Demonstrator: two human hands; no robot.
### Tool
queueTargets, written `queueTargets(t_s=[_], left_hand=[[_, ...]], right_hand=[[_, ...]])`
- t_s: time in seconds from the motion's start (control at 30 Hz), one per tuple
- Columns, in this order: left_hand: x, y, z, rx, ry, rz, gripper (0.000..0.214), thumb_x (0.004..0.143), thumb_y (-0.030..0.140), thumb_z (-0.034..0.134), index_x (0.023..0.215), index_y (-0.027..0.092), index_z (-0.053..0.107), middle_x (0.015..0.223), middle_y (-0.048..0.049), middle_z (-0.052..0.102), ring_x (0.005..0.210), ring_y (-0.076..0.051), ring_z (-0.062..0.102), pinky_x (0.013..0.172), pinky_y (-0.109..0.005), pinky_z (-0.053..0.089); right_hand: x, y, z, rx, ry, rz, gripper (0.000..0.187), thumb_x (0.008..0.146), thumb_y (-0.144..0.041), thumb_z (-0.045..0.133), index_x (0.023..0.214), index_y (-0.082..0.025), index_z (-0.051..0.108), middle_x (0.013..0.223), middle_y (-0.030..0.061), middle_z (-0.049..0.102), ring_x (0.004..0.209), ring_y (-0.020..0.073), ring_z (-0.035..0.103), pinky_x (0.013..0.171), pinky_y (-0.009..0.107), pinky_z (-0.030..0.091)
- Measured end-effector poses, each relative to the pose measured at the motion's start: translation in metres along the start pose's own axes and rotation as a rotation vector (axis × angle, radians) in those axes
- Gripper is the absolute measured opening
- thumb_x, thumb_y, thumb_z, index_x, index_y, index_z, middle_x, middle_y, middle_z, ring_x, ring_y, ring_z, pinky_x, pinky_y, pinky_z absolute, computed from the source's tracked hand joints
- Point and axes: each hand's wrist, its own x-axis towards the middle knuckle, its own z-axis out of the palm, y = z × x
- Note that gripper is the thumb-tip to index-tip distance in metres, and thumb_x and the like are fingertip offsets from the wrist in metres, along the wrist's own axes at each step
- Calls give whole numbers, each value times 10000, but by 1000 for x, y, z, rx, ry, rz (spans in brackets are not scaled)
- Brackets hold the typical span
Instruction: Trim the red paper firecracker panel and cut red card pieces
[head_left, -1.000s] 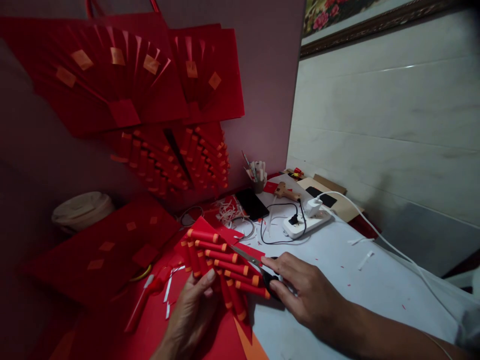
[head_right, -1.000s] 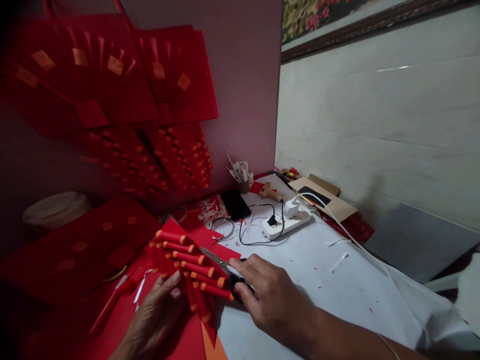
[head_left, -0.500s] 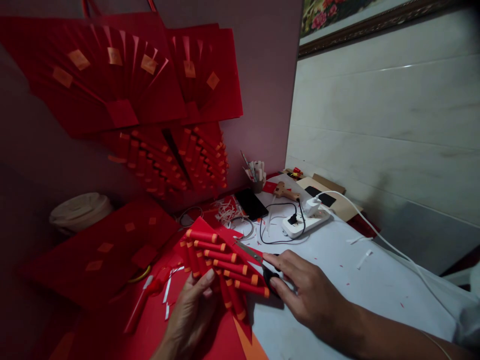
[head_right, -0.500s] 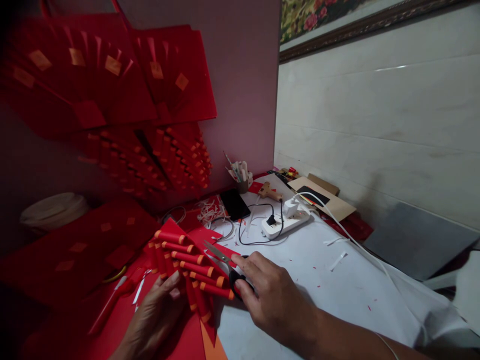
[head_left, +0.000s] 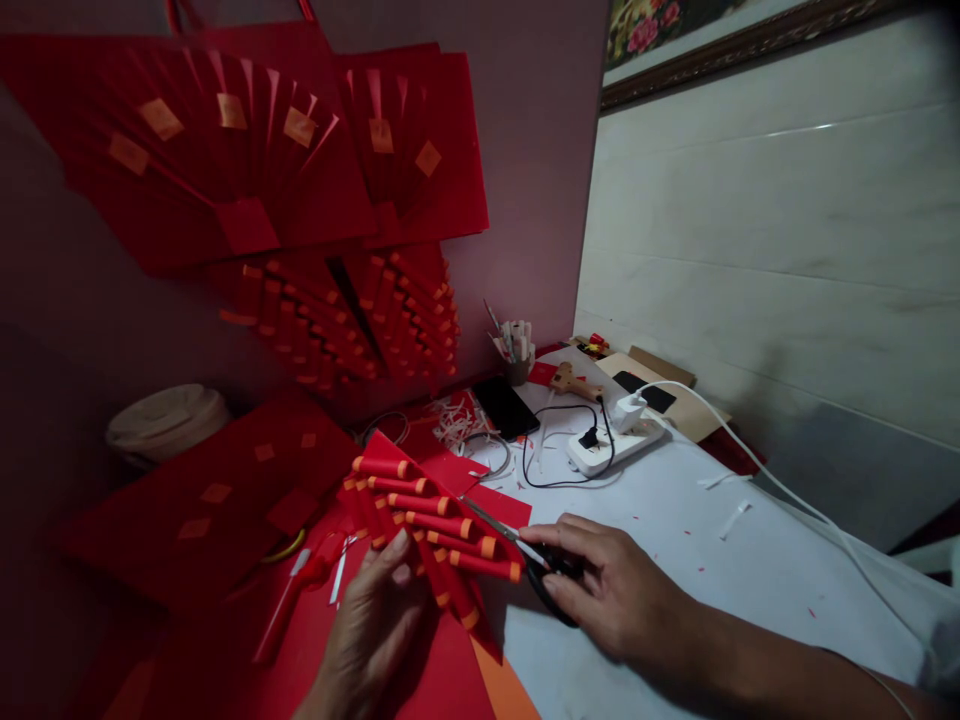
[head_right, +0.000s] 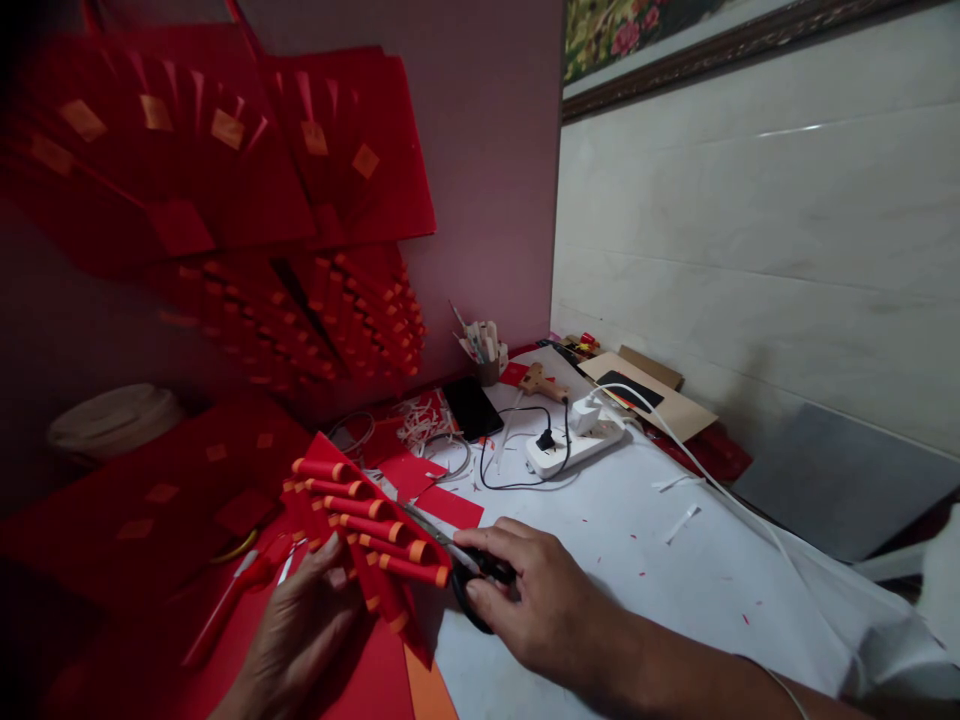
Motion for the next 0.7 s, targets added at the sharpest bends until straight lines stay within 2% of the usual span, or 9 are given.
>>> queueTargets(t_s=[0.13, 0.3, 0.5, 0.7], left_hand=[[3, 1, -4, -7, -8, 5, 199, 756, -52, 586, 775, 112, 698, 712, -54, 729, 607, -173, 692, 601, -318, 627], [2, 0, -3, 8, -2, -14, 163, 717, -19, 655, 783, 125, 693, 715, -52, 729, 601, -180, 686, 578, -320, 620], [2, 0, -5, 25, -57, -35, 183, 671, 2, 732, 784, 138, 685, 711, -36, 727, 611, -184, 688, 571, -306, 607], [4, -1, -7, 31, -50, -20, 201, 688, -5, 710, 812, 151, 683, 732, -31, 732, 597, -166, 686, 584, -293, 606]], right_hand=[[-1, -3, -1, 13, -20, 17, 412, 828, -129, 613, 1221, -226, 692, 942, 49, 626, 804, 176, 616, 696, 277, 495], [-1, -2, -1, 10, -27, -3, 421, 839, -131, 607, 1241, -228, 688, 957, 59, 634, 817, 181, 629, 689, 276, 502], [0, 0, -1, 2, -27, -49, 423, 843, -111, 589, 1235, -233, 693, 948, 60, 638, 816, 183, 628, 670, 275, 503], [0, 1, -2, -12, -33, -49, 415, 845, -119, 597, 1227, -249, 698, 936, 52, 648, 791, 175, 619, 644, 265, 484]])
